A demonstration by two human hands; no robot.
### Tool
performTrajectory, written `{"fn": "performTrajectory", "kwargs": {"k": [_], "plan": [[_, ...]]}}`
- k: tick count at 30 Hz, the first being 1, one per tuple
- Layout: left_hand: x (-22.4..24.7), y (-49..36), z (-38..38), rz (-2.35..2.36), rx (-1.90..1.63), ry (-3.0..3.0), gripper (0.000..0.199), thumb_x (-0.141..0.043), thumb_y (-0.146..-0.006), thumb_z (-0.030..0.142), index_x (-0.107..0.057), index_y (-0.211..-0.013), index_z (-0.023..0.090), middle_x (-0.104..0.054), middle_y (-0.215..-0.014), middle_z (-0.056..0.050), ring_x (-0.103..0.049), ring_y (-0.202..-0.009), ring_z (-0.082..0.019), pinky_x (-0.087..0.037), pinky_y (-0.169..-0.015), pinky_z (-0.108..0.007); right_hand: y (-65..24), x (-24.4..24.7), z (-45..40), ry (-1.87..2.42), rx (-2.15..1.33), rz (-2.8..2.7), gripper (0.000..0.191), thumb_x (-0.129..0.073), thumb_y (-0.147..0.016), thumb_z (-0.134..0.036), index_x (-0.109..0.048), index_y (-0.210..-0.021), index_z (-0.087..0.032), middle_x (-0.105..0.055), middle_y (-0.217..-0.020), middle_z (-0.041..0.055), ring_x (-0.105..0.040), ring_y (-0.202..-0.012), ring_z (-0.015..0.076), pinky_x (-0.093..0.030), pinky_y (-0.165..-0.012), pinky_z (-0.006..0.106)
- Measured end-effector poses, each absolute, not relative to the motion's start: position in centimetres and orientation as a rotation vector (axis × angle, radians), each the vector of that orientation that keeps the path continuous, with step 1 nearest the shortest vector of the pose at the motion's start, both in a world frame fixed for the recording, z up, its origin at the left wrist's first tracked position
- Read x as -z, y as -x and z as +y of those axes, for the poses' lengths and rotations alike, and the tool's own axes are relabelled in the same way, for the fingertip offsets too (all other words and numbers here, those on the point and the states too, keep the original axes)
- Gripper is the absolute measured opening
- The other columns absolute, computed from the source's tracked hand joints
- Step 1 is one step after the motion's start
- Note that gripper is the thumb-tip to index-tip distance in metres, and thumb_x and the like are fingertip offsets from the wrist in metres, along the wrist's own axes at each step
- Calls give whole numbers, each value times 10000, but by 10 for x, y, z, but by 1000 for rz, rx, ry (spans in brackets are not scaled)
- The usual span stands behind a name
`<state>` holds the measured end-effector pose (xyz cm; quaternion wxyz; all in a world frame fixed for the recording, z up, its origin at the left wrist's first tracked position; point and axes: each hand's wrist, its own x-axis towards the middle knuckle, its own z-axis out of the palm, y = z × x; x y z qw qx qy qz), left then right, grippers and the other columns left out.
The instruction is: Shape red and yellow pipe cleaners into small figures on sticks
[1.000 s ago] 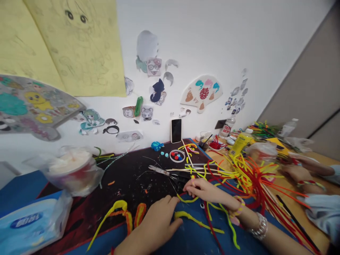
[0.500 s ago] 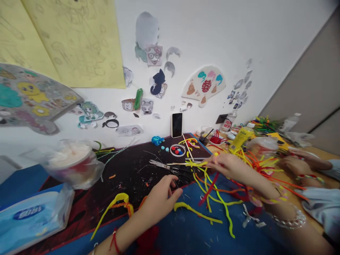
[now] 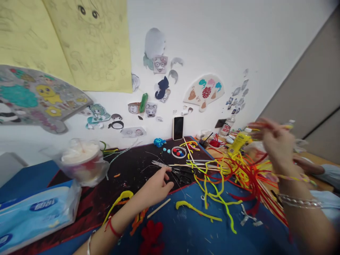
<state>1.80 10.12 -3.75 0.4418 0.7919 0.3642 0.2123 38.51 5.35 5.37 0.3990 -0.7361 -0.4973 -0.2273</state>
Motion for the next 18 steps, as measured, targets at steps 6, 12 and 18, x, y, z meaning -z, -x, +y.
{"fn": "performTrajectory", "kwargs": {"k": [6, 12, 18], "plan": [[17, -19, 99, 799, -700, -1802, 329, -465, -818, 313, -471, -1114, 172, -518, -905, -39, -514, -710, -125, -435, -656, -268, -318, -64, 43, 1552, 291, -1480, 362, -348, -865, -253, -509, -1181, -181, -588, -654, 55, -402, -416, 114, -339, -451, 261], [-10, -13, 81, 570, -873, -1731, 420, -517, -819, 345, -480, -1216, 214, -523, -953, -43, -505, -724, -113, -426, -655, -244, -186, -50, 42, 1550, -35, -2030, 475, -409, -837, -216, -365, -1308, -174, -619, -677, 29, -485, -461, 126, -369, -498, 252], [-17, 3, 79, 695, -781, -1641, 342, -509, -809, 380, -492, -1074, 165, -526, -803, -1, -507, -563, -81, -421, -549, -225, -151, -31, 65, 1428, -202, -2193, 631, -412, -749, -110, -253, -1357, -170, -595, -1111, 127, -607, -779, 218, -435, -681, 331]]}}
